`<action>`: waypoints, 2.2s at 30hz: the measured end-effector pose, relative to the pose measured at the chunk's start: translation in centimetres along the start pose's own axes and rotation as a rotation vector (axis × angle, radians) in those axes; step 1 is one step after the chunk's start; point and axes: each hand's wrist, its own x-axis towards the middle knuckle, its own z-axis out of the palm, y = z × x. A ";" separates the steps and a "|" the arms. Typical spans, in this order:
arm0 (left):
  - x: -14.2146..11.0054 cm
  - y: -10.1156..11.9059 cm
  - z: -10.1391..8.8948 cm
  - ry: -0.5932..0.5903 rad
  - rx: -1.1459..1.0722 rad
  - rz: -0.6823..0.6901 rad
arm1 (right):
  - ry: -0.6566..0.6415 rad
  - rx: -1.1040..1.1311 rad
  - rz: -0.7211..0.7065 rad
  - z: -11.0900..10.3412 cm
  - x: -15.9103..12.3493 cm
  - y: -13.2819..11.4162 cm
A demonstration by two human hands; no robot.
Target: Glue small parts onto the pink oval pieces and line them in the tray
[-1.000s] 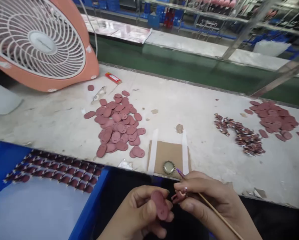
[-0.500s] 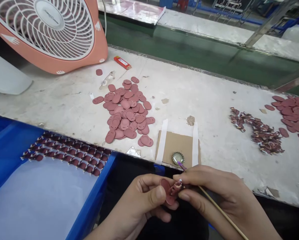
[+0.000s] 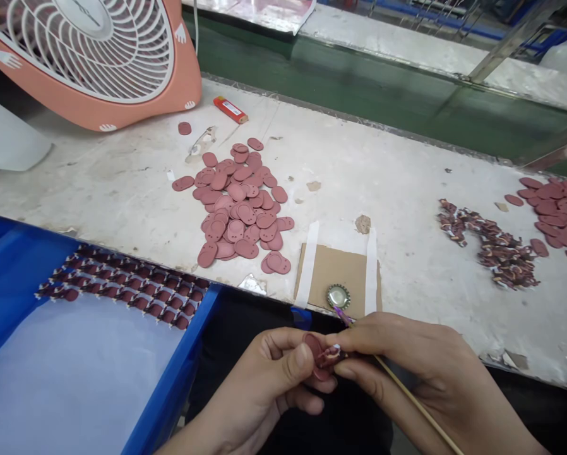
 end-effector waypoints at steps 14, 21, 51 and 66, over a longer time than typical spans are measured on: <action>0.1 -0.3 0.0 0.019 -0.065 -0.050 | -0.059 -0.050 -0.002 0.2 -0.2 0.0; 0.1 -0.7 -0.1 0.014 -0.110 -0.044 | -0.051 -0.073 -0.017 0.5 0.0 0.0; -0.1 -0.3 0.2 0.042 -0.189 -0.045 | -0.088 -0.088 0.015 0.4 -0.1 -0.5; -0.1 -0.4 0.2 0.053 -0.208 -0.047 | -0.080 -0.070 0.015 0.5 -0.1 -0.3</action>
